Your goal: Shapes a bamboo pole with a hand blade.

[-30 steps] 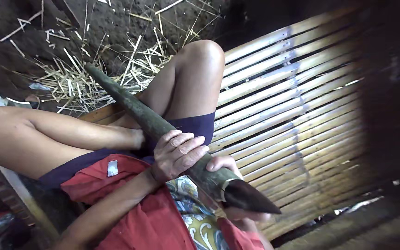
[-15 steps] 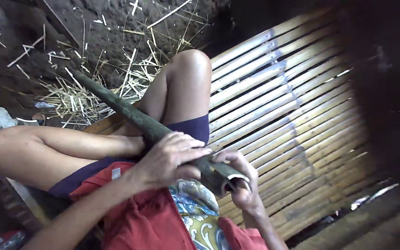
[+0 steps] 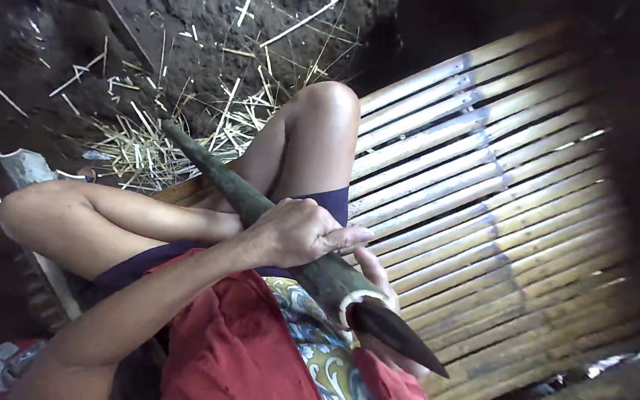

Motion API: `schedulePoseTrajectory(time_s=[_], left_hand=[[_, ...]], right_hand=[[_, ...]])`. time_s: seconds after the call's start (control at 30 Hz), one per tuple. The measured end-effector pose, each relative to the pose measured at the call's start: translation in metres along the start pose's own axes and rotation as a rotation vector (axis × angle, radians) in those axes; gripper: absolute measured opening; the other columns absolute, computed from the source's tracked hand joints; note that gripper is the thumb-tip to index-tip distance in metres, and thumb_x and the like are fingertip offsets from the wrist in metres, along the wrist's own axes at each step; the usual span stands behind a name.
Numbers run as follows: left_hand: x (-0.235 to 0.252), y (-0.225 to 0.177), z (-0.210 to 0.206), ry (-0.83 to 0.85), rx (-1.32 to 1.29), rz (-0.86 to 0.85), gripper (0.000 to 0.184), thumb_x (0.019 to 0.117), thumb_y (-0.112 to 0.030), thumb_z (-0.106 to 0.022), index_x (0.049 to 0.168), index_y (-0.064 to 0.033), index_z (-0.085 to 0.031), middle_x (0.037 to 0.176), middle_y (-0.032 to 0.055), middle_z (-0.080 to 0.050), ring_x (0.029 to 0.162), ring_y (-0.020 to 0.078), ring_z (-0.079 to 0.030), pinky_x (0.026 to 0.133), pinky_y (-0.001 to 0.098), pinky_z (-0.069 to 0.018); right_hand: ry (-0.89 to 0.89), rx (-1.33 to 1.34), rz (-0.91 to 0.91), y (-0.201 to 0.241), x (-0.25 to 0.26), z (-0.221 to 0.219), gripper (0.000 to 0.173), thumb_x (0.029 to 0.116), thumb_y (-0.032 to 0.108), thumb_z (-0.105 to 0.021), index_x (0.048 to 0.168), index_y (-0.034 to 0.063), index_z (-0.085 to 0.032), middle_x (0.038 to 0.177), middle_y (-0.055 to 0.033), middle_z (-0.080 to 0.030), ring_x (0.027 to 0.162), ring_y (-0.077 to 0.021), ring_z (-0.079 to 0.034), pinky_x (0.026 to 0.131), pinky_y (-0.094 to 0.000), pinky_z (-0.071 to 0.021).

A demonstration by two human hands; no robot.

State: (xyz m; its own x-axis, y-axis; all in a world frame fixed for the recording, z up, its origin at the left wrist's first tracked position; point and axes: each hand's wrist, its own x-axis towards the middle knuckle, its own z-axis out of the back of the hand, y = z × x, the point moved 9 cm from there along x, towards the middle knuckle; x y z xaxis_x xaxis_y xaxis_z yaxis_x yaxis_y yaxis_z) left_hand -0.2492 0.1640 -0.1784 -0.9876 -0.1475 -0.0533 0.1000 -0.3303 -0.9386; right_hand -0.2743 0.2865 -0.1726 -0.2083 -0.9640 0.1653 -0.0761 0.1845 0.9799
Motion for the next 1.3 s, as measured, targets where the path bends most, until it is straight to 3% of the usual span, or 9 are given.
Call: schedulePoseTrajectory(time_s=[0.1,0.23,0.37,0.47,0.6,0.87,0.97,1.17,1.3], left_hand=[[-0.003,0.0,-0.003,0.006,-0.009,-0.003,0.059,0.1073,-0.037,-0.046,0.057,-0.0082,-0.055,0.05,-0.0006,-0.046,0.048,0.0125,-0.048,0.048,0.0334,-0.0351],[-0.002,0.001,0.0,-0.014,-0.035,0.003,0.06,0.107,-0.039,-0.046,0.055,-0.0094,-0.051,0.048,-0.0019,-0.042,0.045,0.0112,-0.043,0.046,0.0324,-0.0318],[-0.005,-0.004,0.001,-0.038,-0.044,-0.043,0.056,0.1055,-0.036,-0.05,0.058,-0.007,-0.059,0.05,-0.0006,-0.047,0.046,0.0111,-0.046,0.046,0.0318,-0.0344],[-0.009,-0.008,0.0,-0.022,-0.042,-0.086,0.054,0.1054,-0.035,-0.051,0.06,-0.008,-0.061,0.052,-0.0009,-0.05,0.048,0.0104,-0.049,0.047,0.0318,-0.0363],[-0.015,-0.011,0.0,-0.068,-0.051,-0.135,0.049,0.1023,-0.03,-0.054,0.059,-0.0077,-0.063,0.052,-0.0007,-0.054,0.048,0.0084,-0.051,0.046,0.0295,-0.0365],[-0.024,-0.012,0.005,-0.231,-0.099,-0.171,0.05,0.1016,-0.026,-0.054,0.054,-0.0096,-0.056,0.049,-0.0021,-0.047,0.046,0.0065,-0.045,0.045,0.0274,-0.0311],[-0.026,-0.014,0.006,-0.26,-0.116,-0.207,0.05,0.102,-0.024,-0.053,0.055,-0.0082,-0.055,0.048,-0.0017,-0.045,0.046,0.0063,-0.044,0.045,0.0266,-0.0298],[-0.025,-0.012,0.001,-0.258,-0.069,-0.232,0.05,0.1021,-0.024,-0.053,0.055,-0.0078,-0.055,0.048,-0.0004,-0.045,0.045,0.0083,-0.044,0.044,0.0282,-0.0302],[-0.024,-0.01,-0.01,-0.236,-0.033,-0.219,0.05,0.1025,-0.027,-0.052,0.057,-0.0074,-0.059,0.049,0.0013,-0.048,0.045,0.0116,-0.047,0.045,0.031,-0.0319]], right_hand=[[-0.051,-0.061,0.024,0.017,0.016,-0.002,0.085,0.0926,0.076,-0.042,0.135,0.0049,-0.061,0.086,0.0052,-0.071,0.083,0.0072,-0.064,0.086,-0.0142,-0.0512],[-0.03,-0.056,0.085,0.025,0.022,-0.008,0.083,0.0934,0.076,-0.043,0.142,0.0105,-0.056,0.101,0.0085,-0.072,0.098,0.0097,-0.063,0.096,-0.014,-0.0484],[-0.051,-0.109,0.052,0.026,0.029,-0.011,0.094,0.0884,0.081,-0.042,0.132,0.0007,-0.063,0.117,-0.0001,-0.074,0.112,0.0048,-0.064,0.102,-0.0164,-0.0461],[0.003,-0.092,0.112,0.008,0.019,-0.016,0.092,0.0886,0.081,-0.046,0.145,0.0092,-0.054,0.13,0.0048,-0.068,0.121,0.0055,-0.058,0.106,-0.0182,-0.0445],[-0.057,-0.05,0.144,0.014,0.034,-0.021,0.083,0.0831,0.076,-0.057,0.123,0.0044,-0.067,0.109,0.001,-0.074,0.104,0.0019,-0.066,0.093,-0.0174,-0.0496],[0.085,-0.042,0.312,-0.019,0.001,-0.016,0.068,0.0909,0.073,-0.055,0.119,0.0122,-0.065,0.1,-0.0063,-0.071,0.089,-0.0137,-0.068,0.079,-0.0291,-0.0561],[0.102,-0.101,0.224,0.006,0.023,-0.02,0.062,0.0903,0.072,-0.057,0.113,0.0155,-0.061,0.097,0.0026,-0.067,0.091,-0.0028,-0.065,0.081,-0.0192,-0.0525],[0.416,0.155,-0.135,0.002,0.02,-0.021,0.062,0.0882,0.066,-0.064,0.134,0.0251,-0.057,0.116,0.0181,-0.066,0.101,0.0119,-0.061,0.089,-0.0104,-0.0499],[0.442,0.232,-0.157,-0.001,0.015,-0.023,0.049,0.1003,0.062,-0.05,0.12,0.018,-0.058,0.099,0.0123,-0.066,0.088,0.0118,-0.061,0.076,-0.0072,-0.0502]])
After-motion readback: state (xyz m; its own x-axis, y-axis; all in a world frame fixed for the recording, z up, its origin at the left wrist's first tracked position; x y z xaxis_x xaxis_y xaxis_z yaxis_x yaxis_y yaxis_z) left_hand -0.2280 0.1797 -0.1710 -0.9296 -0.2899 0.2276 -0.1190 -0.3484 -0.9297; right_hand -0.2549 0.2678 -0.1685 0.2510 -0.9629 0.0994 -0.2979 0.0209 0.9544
